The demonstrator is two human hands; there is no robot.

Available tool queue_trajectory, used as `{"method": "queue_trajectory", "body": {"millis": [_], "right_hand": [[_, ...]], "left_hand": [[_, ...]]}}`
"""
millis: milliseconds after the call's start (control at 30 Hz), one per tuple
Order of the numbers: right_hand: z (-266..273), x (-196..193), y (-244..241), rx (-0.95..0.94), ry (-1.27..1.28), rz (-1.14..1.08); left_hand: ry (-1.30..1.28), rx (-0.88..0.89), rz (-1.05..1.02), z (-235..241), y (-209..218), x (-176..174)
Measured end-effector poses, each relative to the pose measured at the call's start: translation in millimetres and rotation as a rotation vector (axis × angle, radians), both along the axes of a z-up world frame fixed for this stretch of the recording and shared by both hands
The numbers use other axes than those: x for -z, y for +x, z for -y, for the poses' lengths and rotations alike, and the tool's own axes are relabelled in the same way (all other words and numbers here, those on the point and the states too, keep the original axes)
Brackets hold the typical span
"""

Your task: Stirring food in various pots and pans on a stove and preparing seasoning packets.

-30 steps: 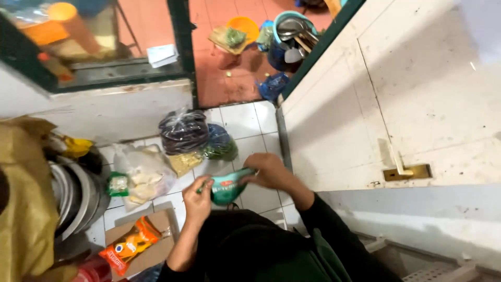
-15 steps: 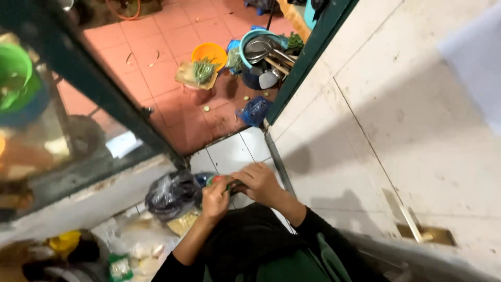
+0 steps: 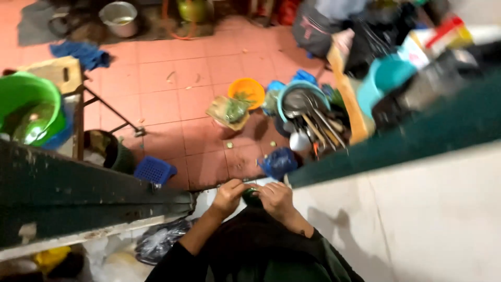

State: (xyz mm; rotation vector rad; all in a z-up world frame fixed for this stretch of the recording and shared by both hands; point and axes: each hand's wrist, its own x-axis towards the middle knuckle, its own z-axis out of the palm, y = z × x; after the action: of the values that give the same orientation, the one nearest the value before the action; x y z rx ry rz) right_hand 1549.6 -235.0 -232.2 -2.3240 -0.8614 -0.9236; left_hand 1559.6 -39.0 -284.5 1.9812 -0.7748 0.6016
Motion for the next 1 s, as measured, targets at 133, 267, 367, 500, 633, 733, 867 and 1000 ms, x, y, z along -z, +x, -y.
{"method": "queue_trajectory", "body": {"millis": [133, 267, 367, 500, 633, 733, 867, 1000], "right_hand": [[22.5, -16.0, 102.1, -0.129, -0.071, 0.066], [-1.6, -37.8, 190.5, -0.281, -0.057, 0.161], [-33.1, -39.6, 252.1, -0.421, 0.043, 0.191], [-93.4, -77.9, 326.1, -0.537, 0.057, 0.192], [-165.0, -72.6, 415.2, -0.69, 0.087, 0.176], [-217.6, -60.3, 490.1, -0.851, -0.034, -0.011], [-294.0, -51.1, 580.4, -0.86, -0.231, 0.026], [-370.0, -53.9, 662.8, -0.693, -0.056, 0.042]], "left_hand": [[0.029, -0.254, 0.142, 35.4, 75.1, -48.8], [0.089, -0.461, 0.144, 20.8, 139.7, -8.5], [-0.12, -0.403, 0.043, -13.7, 185.3, -13.9], [-0.539, -0.045, -0.475, -67.2, 235.8, -29.6], [-0.515, -0.349, -0.284, -107.4, 303.8, 16.5], [-0.515, -0.488, -0.227, -157.8, 361.6, 14.1], [-0.269, -0.705, -0.261, -242.8, 436.6, 37.4], [-0.34, -0.973, -0.183, -334.7, 493.3, 7.6]]}}
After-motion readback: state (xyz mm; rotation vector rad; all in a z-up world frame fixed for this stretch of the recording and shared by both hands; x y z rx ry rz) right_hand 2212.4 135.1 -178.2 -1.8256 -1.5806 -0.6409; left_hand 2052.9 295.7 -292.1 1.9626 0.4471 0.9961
